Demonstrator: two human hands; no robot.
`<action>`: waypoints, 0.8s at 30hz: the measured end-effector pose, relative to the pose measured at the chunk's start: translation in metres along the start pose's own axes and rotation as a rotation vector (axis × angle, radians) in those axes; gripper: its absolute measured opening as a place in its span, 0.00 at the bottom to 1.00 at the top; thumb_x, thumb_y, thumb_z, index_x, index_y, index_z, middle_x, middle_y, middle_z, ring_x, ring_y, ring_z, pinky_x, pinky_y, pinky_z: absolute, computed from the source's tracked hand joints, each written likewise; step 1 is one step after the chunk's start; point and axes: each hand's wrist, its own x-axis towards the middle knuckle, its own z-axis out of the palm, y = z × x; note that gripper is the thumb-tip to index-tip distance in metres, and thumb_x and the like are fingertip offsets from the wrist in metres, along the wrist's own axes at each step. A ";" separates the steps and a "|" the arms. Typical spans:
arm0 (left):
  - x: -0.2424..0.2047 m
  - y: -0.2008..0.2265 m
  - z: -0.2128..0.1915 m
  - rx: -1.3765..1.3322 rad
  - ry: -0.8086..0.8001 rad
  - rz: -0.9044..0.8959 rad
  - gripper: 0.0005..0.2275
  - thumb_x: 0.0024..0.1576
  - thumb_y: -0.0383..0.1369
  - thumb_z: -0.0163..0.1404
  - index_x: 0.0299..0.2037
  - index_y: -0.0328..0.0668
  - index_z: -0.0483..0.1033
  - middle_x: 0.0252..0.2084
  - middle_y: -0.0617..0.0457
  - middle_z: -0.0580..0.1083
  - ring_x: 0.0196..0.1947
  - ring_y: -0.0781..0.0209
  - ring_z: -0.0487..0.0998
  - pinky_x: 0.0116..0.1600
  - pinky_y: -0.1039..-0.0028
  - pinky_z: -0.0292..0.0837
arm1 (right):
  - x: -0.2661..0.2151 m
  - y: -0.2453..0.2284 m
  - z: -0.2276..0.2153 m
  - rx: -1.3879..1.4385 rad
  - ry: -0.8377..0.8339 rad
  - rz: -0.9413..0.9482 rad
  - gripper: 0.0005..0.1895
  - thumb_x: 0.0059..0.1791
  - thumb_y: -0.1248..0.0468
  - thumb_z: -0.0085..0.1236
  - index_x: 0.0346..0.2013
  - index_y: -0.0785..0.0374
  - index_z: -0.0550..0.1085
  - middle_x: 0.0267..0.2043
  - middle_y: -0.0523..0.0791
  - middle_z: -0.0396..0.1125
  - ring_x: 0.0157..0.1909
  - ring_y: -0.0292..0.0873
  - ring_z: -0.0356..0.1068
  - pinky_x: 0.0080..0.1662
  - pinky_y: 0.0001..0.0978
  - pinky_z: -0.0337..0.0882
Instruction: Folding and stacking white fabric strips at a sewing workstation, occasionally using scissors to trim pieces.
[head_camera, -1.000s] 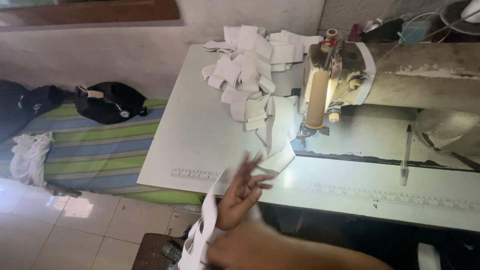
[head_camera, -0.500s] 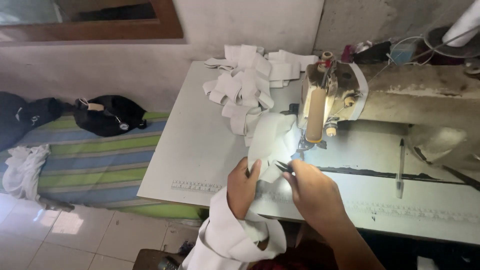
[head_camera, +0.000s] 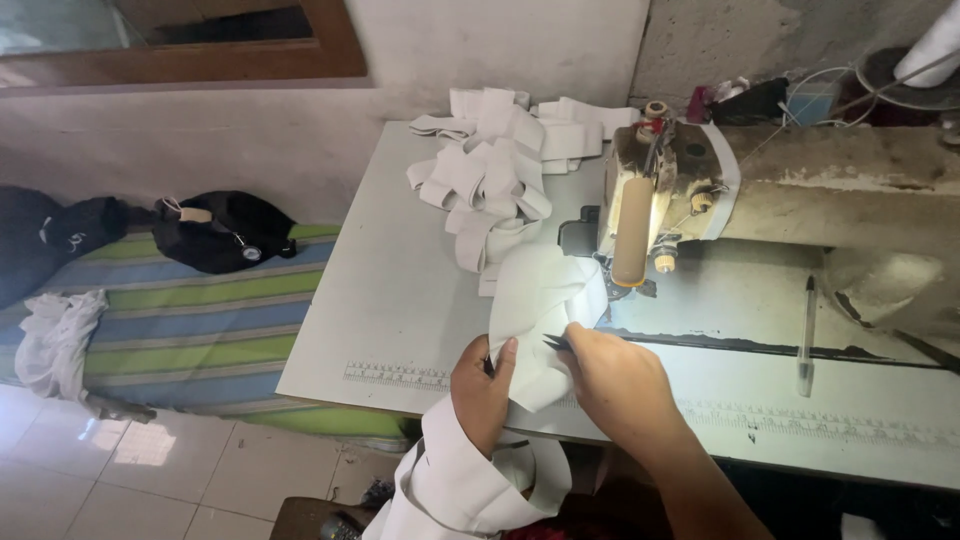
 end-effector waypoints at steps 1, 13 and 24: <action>-0.001 -0.004 0.002 -0.046 0.011 0.011 0.14 0.60 0.43 0.52 0.28 0.45 0.67 0.25 0.60 0.64 0.29 0.66 0.63 0.37 0.75 0.60 | 0.003 -0.001 0.004 0.010 -0.017 -0.014 0.06 0.50 0.60 0.47 0.33 0.54 0.61 0.30 0.44 0.69 0.34 0.58 0.67 0.32 0.53 0.62; 0.002 0.006 -0.007 -0.324 -0.090 -0.114 0.13 0.58 0.39 0.53 0.49 0.43 0.80 0.38 0.57 0.82 0.35 0.68 0.77 0.44 0.78 0.74 | 0.011 -0.019 0.013 0.157 -0.058 -0.036 0.11 0.57 0.53 0.41 0.38 0.56 0.60 0.31 0.46 0.69 0.34 0.58 0.67 0.34 0.51 0.64; -0.001 -0.005 0.020 -0.667 -0.092 -0.124 0.14 0.58 0.31 0.53 0.52 0.33 0.77 0.42 0.44 0.82 0.40 0.57 0.81 0.44 0.71 0.76 | -0.007 -0.058 -0.026 0.873 -0.141 0.086 0.30 0.39 0.57 0.78 0.52 0.47 0.72 0.36 0.38 0.70 0.35 0.35 0.71 0.44 0.28 0.71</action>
